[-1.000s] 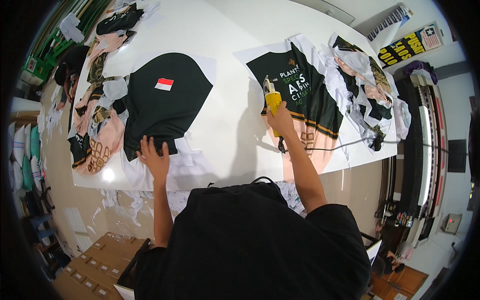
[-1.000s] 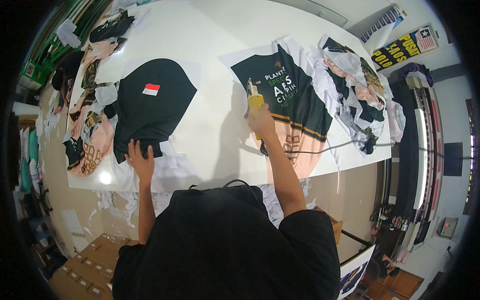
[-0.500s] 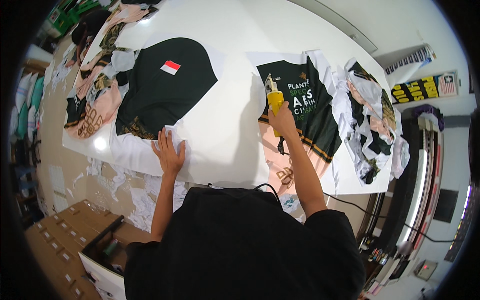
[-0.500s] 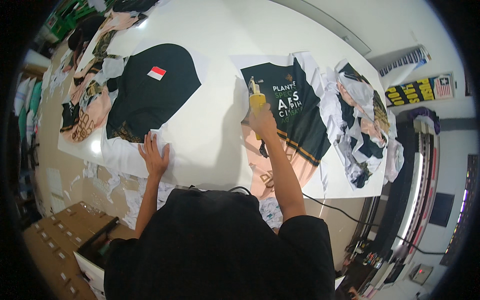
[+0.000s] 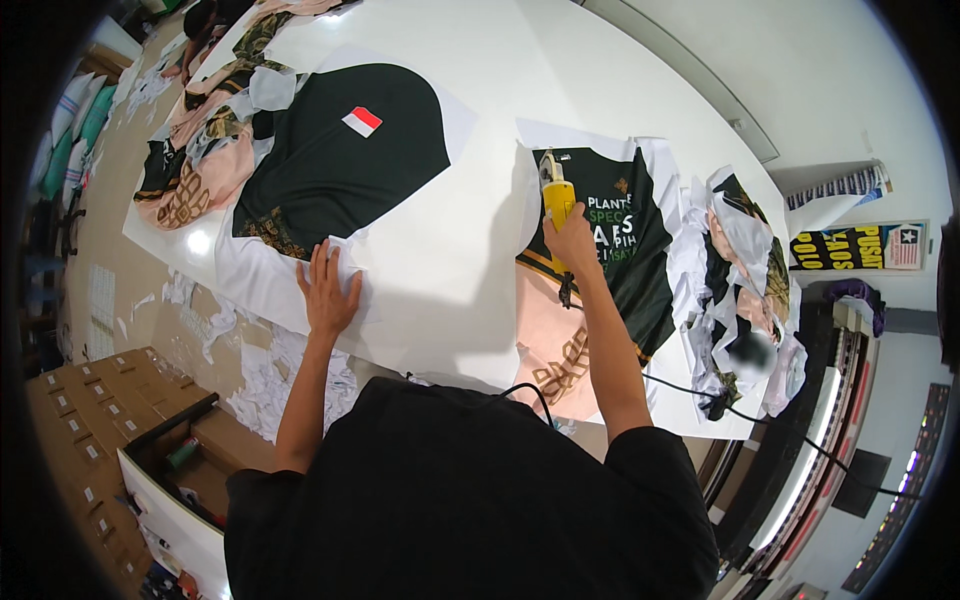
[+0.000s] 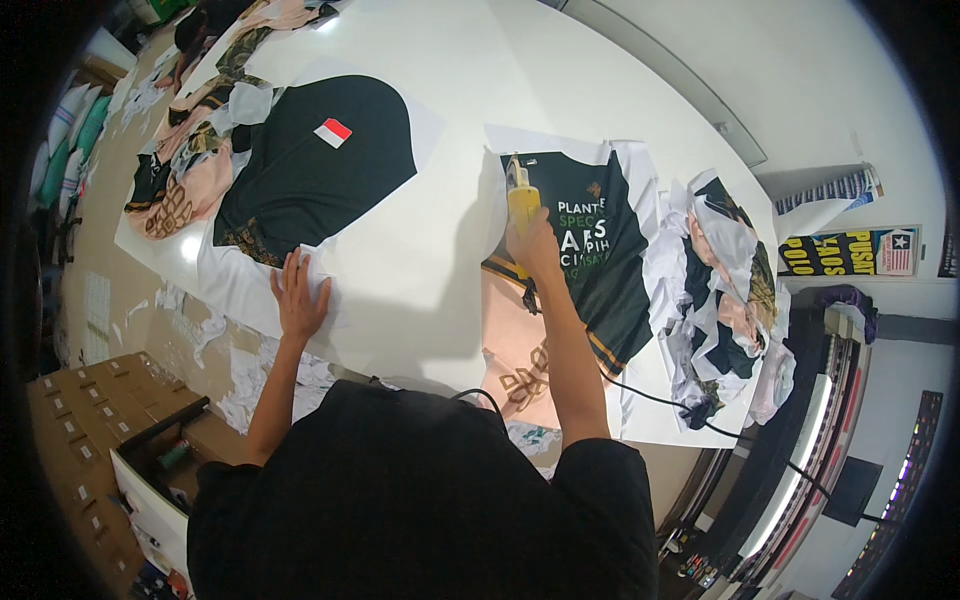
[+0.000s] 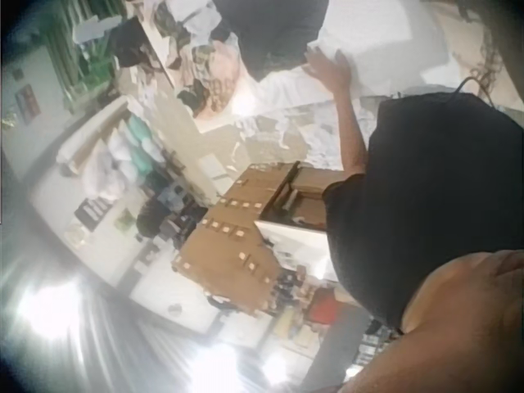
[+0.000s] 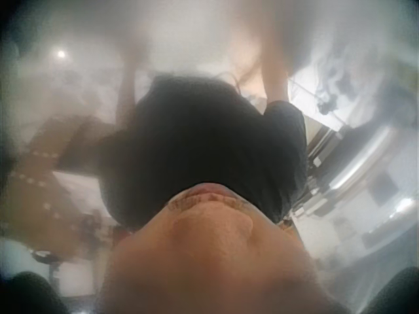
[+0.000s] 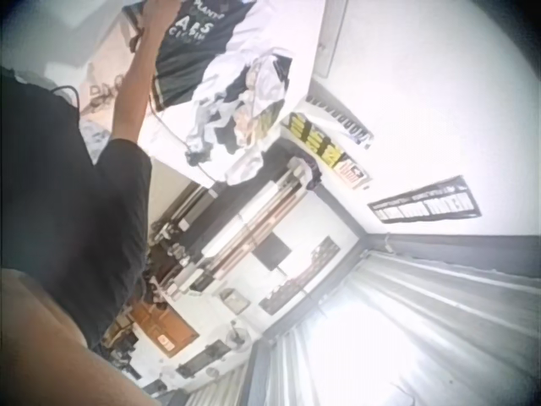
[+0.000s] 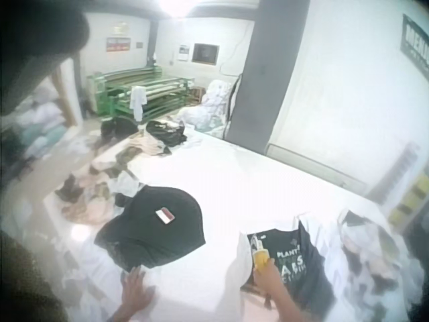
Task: The person uses a powered rotary fabric cutter to cut out various printed jersey shirt pieces from a large white fabric sheet on a table, including shirt backs, sleeves, and fronts.
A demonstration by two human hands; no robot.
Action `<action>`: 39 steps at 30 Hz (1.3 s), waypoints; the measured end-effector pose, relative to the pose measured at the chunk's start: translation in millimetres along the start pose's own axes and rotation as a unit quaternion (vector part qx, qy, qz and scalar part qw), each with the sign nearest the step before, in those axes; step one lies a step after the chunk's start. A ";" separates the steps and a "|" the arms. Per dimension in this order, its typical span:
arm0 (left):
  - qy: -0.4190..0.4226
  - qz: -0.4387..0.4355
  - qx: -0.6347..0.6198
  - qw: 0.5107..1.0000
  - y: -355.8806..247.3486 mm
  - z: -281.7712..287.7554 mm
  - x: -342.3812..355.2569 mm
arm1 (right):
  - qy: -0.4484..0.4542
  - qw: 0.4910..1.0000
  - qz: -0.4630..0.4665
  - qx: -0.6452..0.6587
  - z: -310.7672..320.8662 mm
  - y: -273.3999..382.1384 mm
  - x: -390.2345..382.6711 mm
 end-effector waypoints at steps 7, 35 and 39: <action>-0.006 0.006 0.002 1.000 0.3 -1.0 2.9 | 0.006 1.000 0.016 -0.001 -2.1 0.1 29.7; 0.000 0.272 0.091 0.958 88.3 21.2 16.3 | 0.140 0.767 -0.090 0.620 95.7 -12.9 95.6; 0.005 0.235 0.176 0.956 42.0 16.9 78.9 | -0.022 0.725 -0.077 0.684 143.0 -86.8 -23.0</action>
Point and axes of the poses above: each hand's wrist, its own x-axis towards the middle knuckle, its own z-axis out of the back of the hand, y = z × x, the point moved 5 cm from there along x, towards the middle knuckle, and after that the axes turned 3 degrees about -z, right-handed, at the moved point
